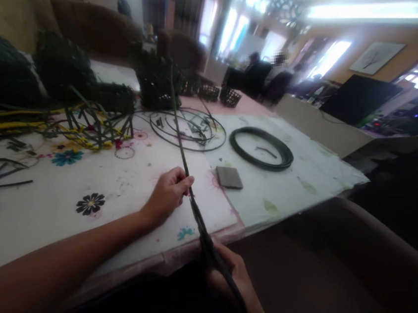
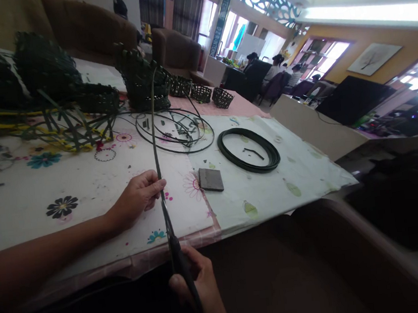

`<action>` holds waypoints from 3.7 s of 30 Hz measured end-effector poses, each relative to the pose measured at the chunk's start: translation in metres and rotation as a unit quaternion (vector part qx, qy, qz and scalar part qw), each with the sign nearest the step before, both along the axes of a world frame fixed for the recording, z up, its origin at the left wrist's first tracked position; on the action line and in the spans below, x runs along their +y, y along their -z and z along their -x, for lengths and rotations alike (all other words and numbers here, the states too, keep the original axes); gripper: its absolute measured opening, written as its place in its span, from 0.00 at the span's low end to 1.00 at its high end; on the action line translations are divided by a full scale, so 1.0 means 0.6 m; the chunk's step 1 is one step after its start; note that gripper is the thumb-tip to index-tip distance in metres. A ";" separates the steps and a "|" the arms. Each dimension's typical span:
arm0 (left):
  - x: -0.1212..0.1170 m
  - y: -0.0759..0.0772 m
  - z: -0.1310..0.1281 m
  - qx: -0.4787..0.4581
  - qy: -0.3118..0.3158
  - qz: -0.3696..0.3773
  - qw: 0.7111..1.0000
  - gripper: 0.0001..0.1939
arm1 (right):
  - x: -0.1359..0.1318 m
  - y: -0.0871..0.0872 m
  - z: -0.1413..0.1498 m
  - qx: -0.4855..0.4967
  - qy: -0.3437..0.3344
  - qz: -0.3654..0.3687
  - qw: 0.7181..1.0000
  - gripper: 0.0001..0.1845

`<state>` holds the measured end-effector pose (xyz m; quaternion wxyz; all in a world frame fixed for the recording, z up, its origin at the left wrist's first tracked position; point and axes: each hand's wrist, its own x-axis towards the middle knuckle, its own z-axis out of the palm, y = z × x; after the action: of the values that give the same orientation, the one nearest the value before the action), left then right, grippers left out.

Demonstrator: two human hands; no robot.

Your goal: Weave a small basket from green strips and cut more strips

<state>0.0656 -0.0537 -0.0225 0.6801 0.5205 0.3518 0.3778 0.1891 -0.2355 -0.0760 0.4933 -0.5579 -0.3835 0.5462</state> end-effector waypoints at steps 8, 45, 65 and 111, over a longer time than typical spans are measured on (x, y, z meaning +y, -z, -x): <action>-0.002 0.003 0.001 -0.010 -0.011 -0.015 1.000 0.13 | -0.002 0.005 0.007 -0.016 0.031 -0.013 0.999 0.23; -0.001 -0.001 0.001 -0.013 0.000 -0.004 1.000 0.13 | -0.009 0.028 0.007 -0.012 0.021 -0.028 0.999 0.26; 0.009 -0.002 0.007 0.010 -0.017 -0.014 1.000 0.12 | -0.010 0.001 0.005 -0.042 -0.010 -0.045 0.998 0.19; -0.003 -0.006 -0.001 0.001 0.000 0.035 0.999 0.12 | -0.010 0.015 0.004 -0.019 0.021 -0.041 0.999 0.23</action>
<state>0.0660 -0.0554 -0.0190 0.6974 0.4967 0.3655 0.3652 0.1864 -0.2416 -0.0851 0.5198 -0.5554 -0.4032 0.5087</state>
